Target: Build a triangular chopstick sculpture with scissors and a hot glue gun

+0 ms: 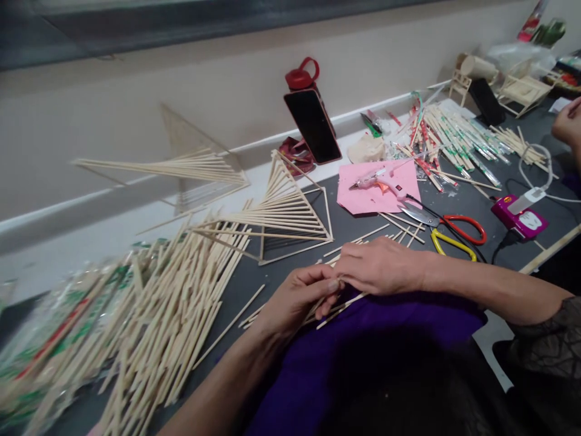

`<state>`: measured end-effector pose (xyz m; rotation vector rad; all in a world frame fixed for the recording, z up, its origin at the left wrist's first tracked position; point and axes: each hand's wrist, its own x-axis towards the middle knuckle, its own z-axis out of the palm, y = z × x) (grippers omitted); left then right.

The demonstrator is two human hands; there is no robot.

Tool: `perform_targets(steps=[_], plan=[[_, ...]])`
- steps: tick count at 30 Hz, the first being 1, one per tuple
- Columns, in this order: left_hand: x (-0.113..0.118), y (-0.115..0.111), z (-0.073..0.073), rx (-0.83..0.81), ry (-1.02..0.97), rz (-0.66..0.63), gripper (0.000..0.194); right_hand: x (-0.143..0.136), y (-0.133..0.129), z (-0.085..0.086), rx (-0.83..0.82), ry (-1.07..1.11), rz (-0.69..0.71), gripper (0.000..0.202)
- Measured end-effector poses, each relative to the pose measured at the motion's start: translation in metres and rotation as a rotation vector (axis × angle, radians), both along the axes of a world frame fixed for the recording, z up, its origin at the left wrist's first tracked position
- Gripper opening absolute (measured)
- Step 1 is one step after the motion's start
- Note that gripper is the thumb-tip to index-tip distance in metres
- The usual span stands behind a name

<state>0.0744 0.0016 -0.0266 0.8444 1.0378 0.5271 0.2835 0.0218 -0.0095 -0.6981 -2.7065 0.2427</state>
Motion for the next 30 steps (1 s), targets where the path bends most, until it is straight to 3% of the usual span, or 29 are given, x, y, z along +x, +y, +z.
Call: perform_targets(steps=[7, 11, 14, 18, 22, 30], plan=[[-0.002, 0.007, -0.003, -0.024, -0.011, 0.094, 0.035, 0.104, 0.018, -0.009, -0.215, 0.09, -0.561, 0.026], [-0.003, 0.01, -0.012, -0.039, -0.035, 0.095, 0.032, 0.154, 0.003, -0.009, -0.364, 0.114, -0.919, 0.027], [-0.002, 0.009, -0.015, -0.047, -0.046, 0.077, 0.032, 0.166, -0.018, -0.015, -0.38, 0.095, -0.936, 0.03], [-0.002, 0.01, -0.015, -0.053, -0.009, 0.072, 0.032, 0.168, -0.036, -0.022, -0.229, -0.072, -0.876, 0.034], [-0.003, 0.012, -0.016, -0.043, 0.006, 0.065, 0.033, 0.169, -0.04, -0.022, -0.16, -0.2, -0.915, 0.037], [-0.002, 0.014, -0.016, -0.084, 0.015, 0.086, 0.042, 0.167, -0.038, -0.025, -0.229, -0.361, -1.026, 0.027]])
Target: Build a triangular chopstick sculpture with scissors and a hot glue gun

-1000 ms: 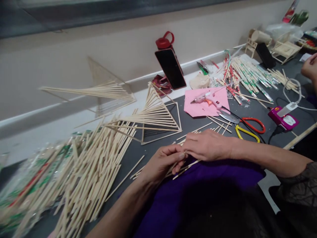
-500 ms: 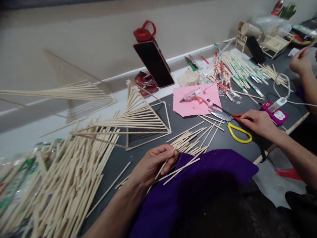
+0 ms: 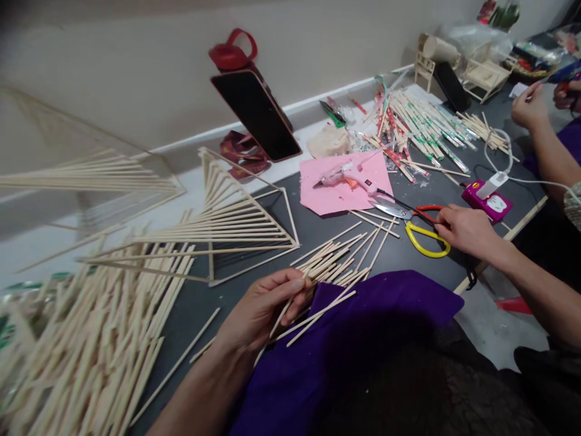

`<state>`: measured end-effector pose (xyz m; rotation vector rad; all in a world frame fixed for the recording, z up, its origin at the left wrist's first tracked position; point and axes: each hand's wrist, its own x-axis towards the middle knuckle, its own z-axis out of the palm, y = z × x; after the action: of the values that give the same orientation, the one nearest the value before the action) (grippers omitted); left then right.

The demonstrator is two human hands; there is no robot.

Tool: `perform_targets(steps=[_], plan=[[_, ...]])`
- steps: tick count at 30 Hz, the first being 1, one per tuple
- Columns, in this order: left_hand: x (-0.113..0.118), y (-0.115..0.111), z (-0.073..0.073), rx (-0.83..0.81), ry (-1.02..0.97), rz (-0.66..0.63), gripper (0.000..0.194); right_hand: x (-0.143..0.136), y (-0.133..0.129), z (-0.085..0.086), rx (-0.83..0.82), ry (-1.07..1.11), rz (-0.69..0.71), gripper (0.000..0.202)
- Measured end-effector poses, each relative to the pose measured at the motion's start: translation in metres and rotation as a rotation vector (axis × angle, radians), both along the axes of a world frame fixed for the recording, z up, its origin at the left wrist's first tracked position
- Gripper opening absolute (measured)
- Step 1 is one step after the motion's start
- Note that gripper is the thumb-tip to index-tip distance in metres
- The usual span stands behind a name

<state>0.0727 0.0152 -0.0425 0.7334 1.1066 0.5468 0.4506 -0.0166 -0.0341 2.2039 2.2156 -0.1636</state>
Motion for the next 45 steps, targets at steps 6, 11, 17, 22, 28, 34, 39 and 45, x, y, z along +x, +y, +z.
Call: perform_targets(steps=[6, 11, 17, 22, 28, 34, 39, 45], plan=[[-0.001, 0.001, 0.0, -0.023, -0.012, 0.007, 0.045, -0.005, -0.007, -0.005, 0.234, -0.084, -0.055, 0.027], [-0.001, 0.001, 0.002, -0.03, -0.007, 0.014, 0.046, -0.024, -0.011, -0.003, 0.109, -0.363, -0.016, 0.036], [0.0, 0.0, 0.002, -0.022, -0.008, 0.016, 0.046, -0.048, -0.002, 0.01, -0.052, -0.393, 0.011, 0.039], [0.001, 0.0, 0.003, 0.002, -0.01, 0.017, 0.046, -0.052, -0.004, 0.01, -0.05, -0.357, 0.139, 0.051], [0.001, -0.001, 0.002, 0.008, -0.014, 0.007, 0.042, -0.046, -0.004, 0.01, -0.071, -0.309, 0.08, 0.064], [0.001, -0.002, 0.009, 0.013, -0.051, 0.038, 0.038, -0.031, -0.001, 0.018, -0.2, 0.144, -0.055, 0.076], [-0.002, 0.0, 0.022, 0.078, -0.08, 0.129, 0.037, -0.007, -0.003, 0.016, -0.332, 0.849, -0.163, 0.075], [-0.008, 0.002, 0.024, 0.126, -0.101, 0.167, 0.034, -0.008, -0.005, 0.011, -0.506, 1.289, -0.274, 0.068]])
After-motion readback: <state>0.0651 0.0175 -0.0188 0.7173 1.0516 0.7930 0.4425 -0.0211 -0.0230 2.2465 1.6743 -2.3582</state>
